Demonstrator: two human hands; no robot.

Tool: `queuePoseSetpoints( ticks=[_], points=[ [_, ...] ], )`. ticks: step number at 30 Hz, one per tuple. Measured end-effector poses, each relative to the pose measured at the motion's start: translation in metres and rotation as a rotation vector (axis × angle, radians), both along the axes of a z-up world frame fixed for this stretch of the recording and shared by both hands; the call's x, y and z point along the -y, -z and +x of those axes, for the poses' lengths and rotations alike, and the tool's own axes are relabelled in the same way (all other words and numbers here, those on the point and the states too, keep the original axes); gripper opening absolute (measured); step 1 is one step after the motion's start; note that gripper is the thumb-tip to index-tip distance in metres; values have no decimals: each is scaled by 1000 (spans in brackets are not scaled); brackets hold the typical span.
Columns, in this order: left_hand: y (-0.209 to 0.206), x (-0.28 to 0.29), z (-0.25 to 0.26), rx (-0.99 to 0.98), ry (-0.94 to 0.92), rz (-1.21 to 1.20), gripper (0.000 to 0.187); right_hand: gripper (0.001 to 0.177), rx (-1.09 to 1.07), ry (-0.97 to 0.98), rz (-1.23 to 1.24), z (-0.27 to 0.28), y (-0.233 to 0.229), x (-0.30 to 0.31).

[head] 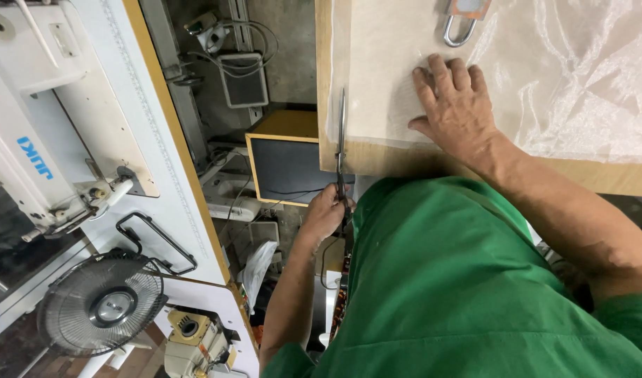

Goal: The person smooths a large piece of white fabric on a wooden table and secures it with padlocks. They then use large shears to cut the fabric along the edges of the table, trimming the excess material.

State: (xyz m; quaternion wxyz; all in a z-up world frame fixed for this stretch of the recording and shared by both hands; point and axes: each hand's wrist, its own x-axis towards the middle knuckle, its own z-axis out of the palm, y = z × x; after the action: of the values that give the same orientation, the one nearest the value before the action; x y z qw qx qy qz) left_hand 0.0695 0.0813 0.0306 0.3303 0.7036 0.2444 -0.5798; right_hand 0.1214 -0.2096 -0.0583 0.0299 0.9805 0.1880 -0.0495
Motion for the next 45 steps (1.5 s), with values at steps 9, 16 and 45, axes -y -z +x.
queuePoseSetpoints(
  ticks=[9,16,45],
  points=[
    [7,-7,2,137,-39,-74,40,95,-115,62,172,3,-6,-3],
    [2,5,36,137,-33,-110,42,95,-88,45,175,4,-1,-3],
    [-8,28,125,121,-42,-140,35,105,-91,76,133,8,0,-5]
  ],
)
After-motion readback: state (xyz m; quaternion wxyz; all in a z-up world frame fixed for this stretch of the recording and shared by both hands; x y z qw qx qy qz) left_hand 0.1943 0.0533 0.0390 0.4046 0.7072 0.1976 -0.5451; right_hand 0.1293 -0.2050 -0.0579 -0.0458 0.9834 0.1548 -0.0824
